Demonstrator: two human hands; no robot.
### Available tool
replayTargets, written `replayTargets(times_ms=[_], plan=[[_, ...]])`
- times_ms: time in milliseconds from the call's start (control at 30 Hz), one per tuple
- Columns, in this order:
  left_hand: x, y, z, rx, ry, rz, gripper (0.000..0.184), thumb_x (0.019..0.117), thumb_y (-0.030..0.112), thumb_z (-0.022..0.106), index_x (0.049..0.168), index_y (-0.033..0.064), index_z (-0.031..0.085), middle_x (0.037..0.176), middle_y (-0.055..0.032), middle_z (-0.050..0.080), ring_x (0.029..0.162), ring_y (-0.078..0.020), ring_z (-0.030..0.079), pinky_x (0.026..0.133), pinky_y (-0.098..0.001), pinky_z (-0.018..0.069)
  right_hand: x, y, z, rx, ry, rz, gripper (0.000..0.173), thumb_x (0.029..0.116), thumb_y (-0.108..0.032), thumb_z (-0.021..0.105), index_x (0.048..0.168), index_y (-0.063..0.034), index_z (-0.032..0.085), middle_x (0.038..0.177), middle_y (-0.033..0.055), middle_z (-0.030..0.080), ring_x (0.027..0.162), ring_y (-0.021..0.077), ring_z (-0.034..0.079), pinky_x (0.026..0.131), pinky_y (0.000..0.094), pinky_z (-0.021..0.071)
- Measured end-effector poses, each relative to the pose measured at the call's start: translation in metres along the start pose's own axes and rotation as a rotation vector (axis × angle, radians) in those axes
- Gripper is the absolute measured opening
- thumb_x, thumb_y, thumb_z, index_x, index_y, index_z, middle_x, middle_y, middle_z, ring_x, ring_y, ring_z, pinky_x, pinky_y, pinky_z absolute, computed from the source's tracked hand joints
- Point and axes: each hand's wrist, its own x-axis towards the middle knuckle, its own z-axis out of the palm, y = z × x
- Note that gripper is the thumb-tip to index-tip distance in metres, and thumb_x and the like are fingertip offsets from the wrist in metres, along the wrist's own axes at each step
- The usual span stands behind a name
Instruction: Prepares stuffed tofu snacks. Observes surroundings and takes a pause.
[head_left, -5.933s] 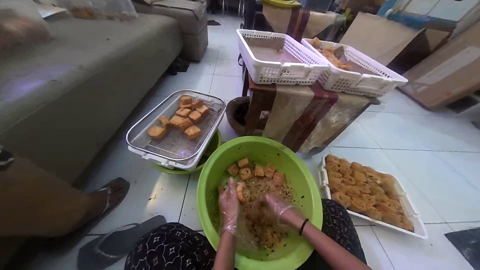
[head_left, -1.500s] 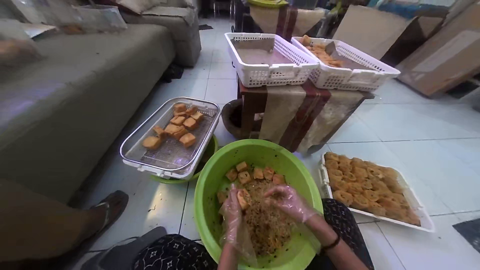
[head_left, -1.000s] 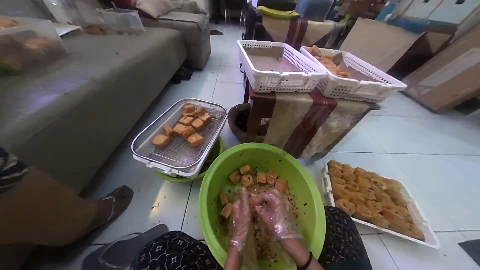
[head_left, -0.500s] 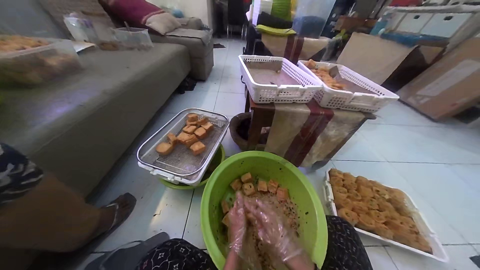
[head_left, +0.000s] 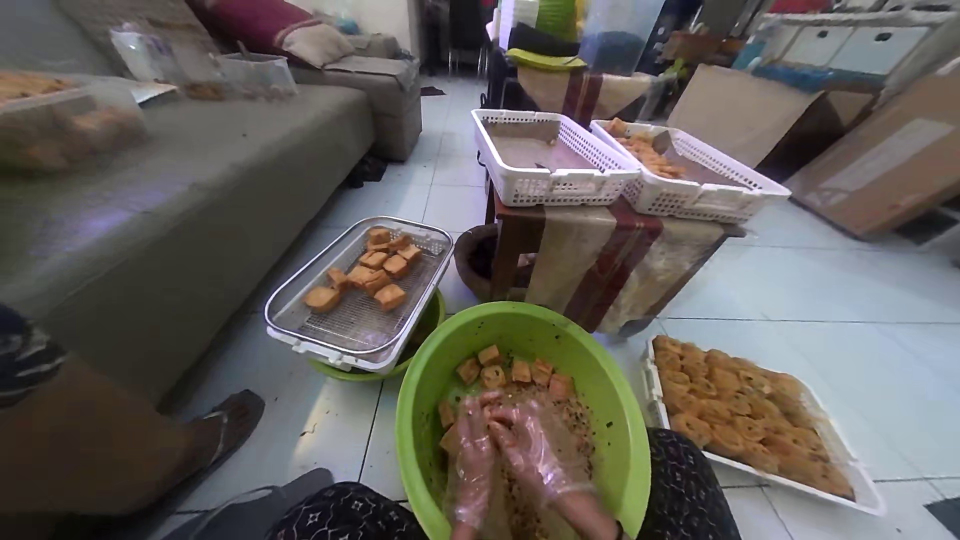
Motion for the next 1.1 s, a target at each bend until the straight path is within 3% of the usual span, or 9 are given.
replayTargets(times_ms=[167, 233, 400, 500, 567, 733, 833, 933, 1100], plan=[[-0.004, 0.008, 0.005, 0.025, -0.009, 0.023, 0.057, 0.1097, 0.035, 0.025, 0.138, -0.0040, 0.054, 0.133, -0.0175, 0.061, 0.119, -0.0186, 0.060, 0.105, -0.0360, 0.0480, 0.009, 0.011, 0.001, 0.299, 0.030, 0.046, 0.031, 0.0968, -0.022, 0.067, 0.116, 0.0021, 0.071, 0.118, 0.0169, 0.071, 0.114, 0.0228, 0.066, 0.105, 0.0378, 0.0493], [-0.001, 0.010, 0.006, 0.038, 0.095, -0.103, 0.047, 0.1095, 0.029, 0.036, 0.134, -0.0042, 0.058, 0.125, -0.0183, 0.065, 0.111, -0.0199, 0.063, 0.100, -0.0369, 0.0507, 0.009, 0.012, -0.001, 0.398, 0.047, 0.008, 0.030, 0.0962, -0.021, 0.067, 0.112, 0.0037, 0.072, 0.112, 0.0167, 0.072, 0.108, 0.0200, 0.068, 0.100, 0.0356, 0.0521], [0.007, 0.010, 0.002, 0.017, 0.158, -0.501, 0.063, 0.1064, 0.053, 0.041, 0.104, -0.0043, 0.069, 0.086, -0.0155, 0.068, 0.079, -0.0223, 0.067, 0.076, -0.0431, 0.0569, 0.004, 0.020, 0.008, 0.408, 0.139, -0.083, 0.033, 0.0905, -0.029, 0.074, 0.112, -0.0047, 0.075, 0.117, 0.0101, 0.072, 0.114, 0.0182, 0.065, 0.102, 0.0356, 0.0511], [0.006, 0.016, 0.000, -0.072, 0.191, -0.539, 0.065, 0.1060, 0.054, 0.040, 0.112, -0.0048, 0.067, 0.093, -0.0182, 0.068, 0.085, -0.0241, 0.067, 0.081, -0.0452, 0.0565, 0.001, 0.024, -0.002, 0.394, 0.017, -0.076, 0.072, 0.0802, -0.033, 0.086, 0.141, -0.0086, 0.056, 0.140, 0.0115, 0.058, 0.125, 0.0201, 0.061, 0.100, 0.0357, 0.0569], [0.007, 0.020, 0.004, -0.039, 0.207, -0.514, 0.063, 0.1072, 0.051, 0.040, 0.116, -0.0056, 0.065, 0.097, -0.0193, 0.068, 0.088, -0.0247, 0.067, 0.084, -0.0453, 0.0560, 0.002, 0.020, -0.009, 0.341, -0.133, 0.009, 0.082, 0.0849, -0.021, 0.083, 0.154, -0.0099, 0.041, 0.153, 0.0145, 0.049, 0.130, 0.0242, 0.060, 0.103, 0.0387, 0.0552], [0.001, 0.019, 0.002, 0.162, 0.165, -0.235, 0.043, 0.1046, 0.028, 0.056, 0.131, -0.0053, 0.059, 0.123, -0.0206, 0.065, 0.116, -0.0255, 0.063, 0.103, -0.0439, 0.0492, 0.011, 0.019, -0.008, 0.297, 0.032, 0.064, 0.039, 0.0953, -0.007, 0.064, 0.134, -0.0027, 0.066, 0.128, 0.0161, 0.068, 0.115, 0.0221, 0.067, 0.103, 0.0359, 0.0534], [-0.001, 0.014, 0.006, 0.206, 0.164, -0.137, 0.039, 0.1028, 0.028, 0.057, 0.128, -0.0021, 0.060, 0.120, -0.0162, 0.066, 0.112, -0.0200, 0.064, 0.100, -0.0389, 0.0520, 0.007, 0.022, 0.010, 0.297, 0.197, -0.036, 0.036, 0.0967, -0.004, 0.057, 0.131, -0.0026, 0.068, 0.129, 0.0164, 0.069, 0.121, 0.0234, 0.065, 0.109, 0.0375, 0.0499], [-0.002, 0.017, 0.007, 0.116, 0.177, -0.193, 0.042, 0.1076, 0.023, 0.047, 0.135, -0.0073, 0.054, 0.126, -0.0212, 0.063, 0.116, -0.0221, 0.062, 0.102, -0.0387, 0.0495, -0.006, 0.013, 0.023, 0.222, 0.205, -0.046, 0.042, 0.0952, 0.002, 0.054, 0.133, -0.0073, 0.070, 0.126, 0.0169, 0.070, 0.119, 0.0282, 0.066, 0.108, 0.0427, 0.0499], [0.005, 0.009, 0.000, 0.131, 0.181, -0.287, 0.055, 0.1119, 0.035, 0.030, 0.104, -0.0036, 0.068, 0.085, -0.0100, 0.068, 0.075, -0.0154, 0.065, 0.074, -0.0357, 0.0556, 0.001, 0.005, 0.006, 0.025, 0.006, -0.034, 0.025, 0.0970, -0.013, 0.061, 0.117, -0.0094, 0.077, 0.121, 0.0164, 0.071, 0.123, 0.0316, 0.062, 0.113, 0.0453, 0.0426]])
